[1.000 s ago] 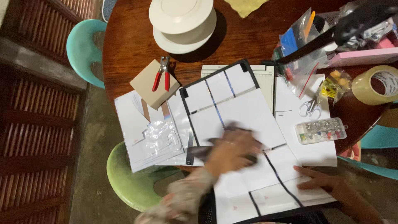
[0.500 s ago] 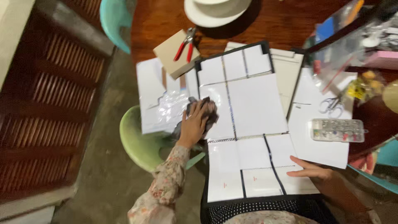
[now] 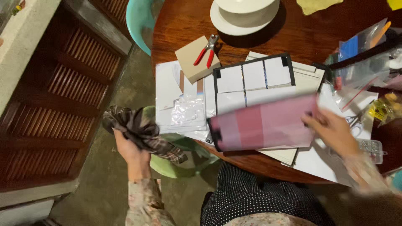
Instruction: The person assembles magazine folders by inserting white paper sheets into clear plastic sleeves. They use a hairdryer to heat the edges of the sleeves, likely to activate adhesive or seal the contents. The person also uses scissors to trim excess material from the sleeves and wipes the surfaces with a cloth.
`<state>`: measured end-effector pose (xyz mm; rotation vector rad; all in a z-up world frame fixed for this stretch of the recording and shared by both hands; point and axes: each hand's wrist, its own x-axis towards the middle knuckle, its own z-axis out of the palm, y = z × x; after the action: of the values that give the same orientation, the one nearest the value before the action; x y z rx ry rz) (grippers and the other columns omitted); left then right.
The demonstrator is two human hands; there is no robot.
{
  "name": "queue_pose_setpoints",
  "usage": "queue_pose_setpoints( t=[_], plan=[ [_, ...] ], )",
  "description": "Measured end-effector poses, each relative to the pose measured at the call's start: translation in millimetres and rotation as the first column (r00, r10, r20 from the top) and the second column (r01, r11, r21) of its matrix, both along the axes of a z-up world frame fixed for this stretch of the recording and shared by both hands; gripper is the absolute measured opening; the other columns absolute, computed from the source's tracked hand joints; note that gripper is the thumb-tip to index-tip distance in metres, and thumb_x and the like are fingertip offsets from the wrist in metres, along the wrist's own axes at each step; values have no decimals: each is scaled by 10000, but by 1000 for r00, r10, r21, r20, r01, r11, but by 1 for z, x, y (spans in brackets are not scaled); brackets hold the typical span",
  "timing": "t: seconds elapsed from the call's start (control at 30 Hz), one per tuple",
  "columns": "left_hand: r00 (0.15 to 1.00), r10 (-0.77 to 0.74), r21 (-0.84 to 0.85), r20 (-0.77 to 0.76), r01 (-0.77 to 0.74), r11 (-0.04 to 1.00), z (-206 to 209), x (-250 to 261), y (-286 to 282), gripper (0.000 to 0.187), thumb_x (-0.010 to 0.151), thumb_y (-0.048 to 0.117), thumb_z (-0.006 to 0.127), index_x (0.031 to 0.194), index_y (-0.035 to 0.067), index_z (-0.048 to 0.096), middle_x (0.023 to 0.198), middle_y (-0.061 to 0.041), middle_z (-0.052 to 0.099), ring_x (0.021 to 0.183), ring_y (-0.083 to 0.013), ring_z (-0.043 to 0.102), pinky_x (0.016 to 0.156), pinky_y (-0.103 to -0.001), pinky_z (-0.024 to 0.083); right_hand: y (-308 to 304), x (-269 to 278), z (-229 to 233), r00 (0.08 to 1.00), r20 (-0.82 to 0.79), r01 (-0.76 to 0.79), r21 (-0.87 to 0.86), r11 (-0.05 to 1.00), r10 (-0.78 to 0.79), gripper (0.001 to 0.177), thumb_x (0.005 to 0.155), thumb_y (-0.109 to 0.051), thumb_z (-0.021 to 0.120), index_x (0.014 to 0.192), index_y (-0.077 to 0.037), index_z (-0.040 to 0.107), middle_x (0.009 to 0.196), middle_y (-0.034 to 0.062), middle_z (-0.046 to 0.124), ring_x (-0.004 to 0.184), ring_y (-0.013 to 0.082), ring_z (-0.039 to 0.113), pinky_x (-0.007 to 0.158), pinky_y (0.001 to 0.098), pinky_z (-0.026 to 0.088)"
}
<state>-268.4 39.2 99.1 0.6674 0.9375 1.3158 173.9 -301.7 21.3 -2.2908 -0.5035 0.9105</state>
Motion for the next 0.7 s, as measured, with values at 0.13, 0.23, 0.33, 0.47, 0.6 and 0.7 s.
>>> queue_pose_setpoints(
  t=[0.13, 0.23, 0.33, 0.47, 0.6, 0.7],
  plan=[
    [909, -95, 312, -405, 236, 920, -18, 66, -11, 433, 1015, 395, 440, 1300, 92, 560, 1365, -159, 594, 1216, -360, 576, 1020, -548, 462, 66, -7, -47, 862, 506, -197, 299, 934, 20, 786, 873, -445, 772, 1465, -7, 499, 1227, 206, 614, 1101, 339, 571, 935, 453, 483],
    [375, 257, 454, -891, 762, 462, -79, 188, -72, 420, 963, 375, 503, 1277, 109, 587, 1422, -166, 560, 1304, -379, 515, 1074, -602, 384, 66, -18, -79, 783, 622, -164, 185, 969, 14, 836, 859, -413, 784, 1526, -30, 456, 1321, 210, 533, 1197, 389, 473, 1022, 512, 387],
    [312, 312, 381, -897, 905, 189, -108, 253, -169, 416, 911, 356, 566, 1254, 127, 615, 1478, -172, 527, 1391, -398, 454, 1128, -657, 306, 63, -27, -96, 734, 679, -119, 116, 986, 9, 902, 872, -310, 744, 1668, -81, 388, 1462, 163, 497, 1307, 384, 435, 1104, 540, 336],
    [403, 228, 427, -886, 902, 63, -116, 217, -169, 549, 936, 319, 532, 1467, 180, 504, 1574, -140, 487, 1466, -342, 462, 1182, -644, 310, 59, -37, -90, 676, 737, -144, 129, 981, 3, 878, 967, -387, 746, 1669, -37, 352, 1456, 201, 474, 1318, 401, 405, 1096, 558, 282],
    [-3, -215, -85, -977, 924, 373, -101, 126, -70, 302, 1010, 225, 530, 1297, 212, 622, 1283, -81, 702, 1153, -245, 697, 1014, -419, 541, 66, -34, -79, 819, 549, 5, 281, 960, -165, 729, 892, -251, 799, 1517, -31, 494, 1362, 177, 572, 1206, 332, 509, 1034, 497, 379],
    [253, 301, 391, -920, 663, 639, -104, 102, 12, 235, 954, 102, 546, 1172, 48, 618, 1065, -211, 645, 988, -423, 602, 890, -528, 460, 39, -17, -80, 927, -205, 373, 560, 740, -313, 531, 928, -106, 718, 1443, -31, 617, 1312, 136, 641, 1125, 201, 616, 1017, 338, 508]
  ],
)
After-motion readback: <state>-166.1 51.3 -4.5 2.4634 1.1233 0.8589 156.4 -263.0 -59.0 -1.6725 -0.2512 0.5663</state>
